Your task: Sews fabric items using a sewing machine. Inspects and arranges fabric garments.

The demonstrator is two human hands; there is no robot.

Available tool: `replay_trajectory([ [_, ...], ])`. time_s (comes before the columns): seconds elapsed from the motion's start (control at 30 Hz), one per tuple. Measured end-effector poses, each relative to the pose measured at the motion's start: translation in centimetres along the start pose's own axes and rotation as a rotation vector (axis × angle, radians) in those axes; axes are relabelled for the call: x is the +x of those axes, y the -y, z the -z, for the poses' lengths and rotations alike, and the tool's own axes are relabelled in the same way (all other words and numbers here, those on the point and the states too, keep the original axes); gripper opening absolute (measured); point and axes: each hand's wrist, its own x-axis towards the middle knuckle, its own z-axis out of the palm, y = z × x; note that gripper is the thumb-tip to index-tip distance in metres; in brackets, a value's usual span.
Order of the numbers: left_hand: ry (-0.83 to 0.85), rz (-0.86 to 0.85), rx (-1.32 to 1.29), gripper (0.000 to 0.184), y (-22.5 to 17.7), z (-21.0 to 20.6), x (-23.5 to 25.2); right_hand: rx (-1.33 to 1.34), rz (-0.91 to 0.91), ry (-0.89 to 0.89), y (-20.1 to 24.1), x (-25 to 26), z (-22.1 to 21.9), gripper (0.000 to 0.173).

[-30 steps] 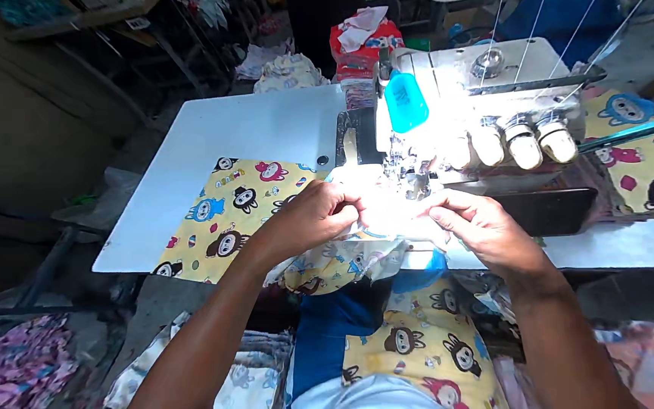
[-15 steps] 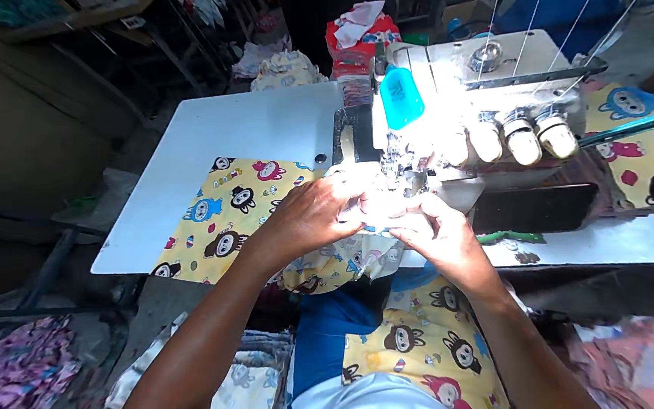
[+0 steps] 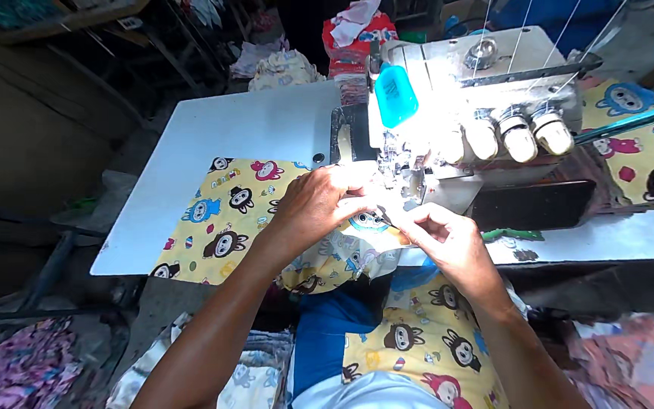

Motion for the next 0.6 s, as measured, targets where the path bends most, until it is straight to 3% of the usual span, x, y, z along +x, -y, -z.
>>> replay_trajectory([
  [0.6, -0.089, 0.06, -0.068, 0.016, -0.5, -0.87, -0.21, -0.025, 0.019, -0.073, -0.72, 0.31, 0.04, 0.008],
])
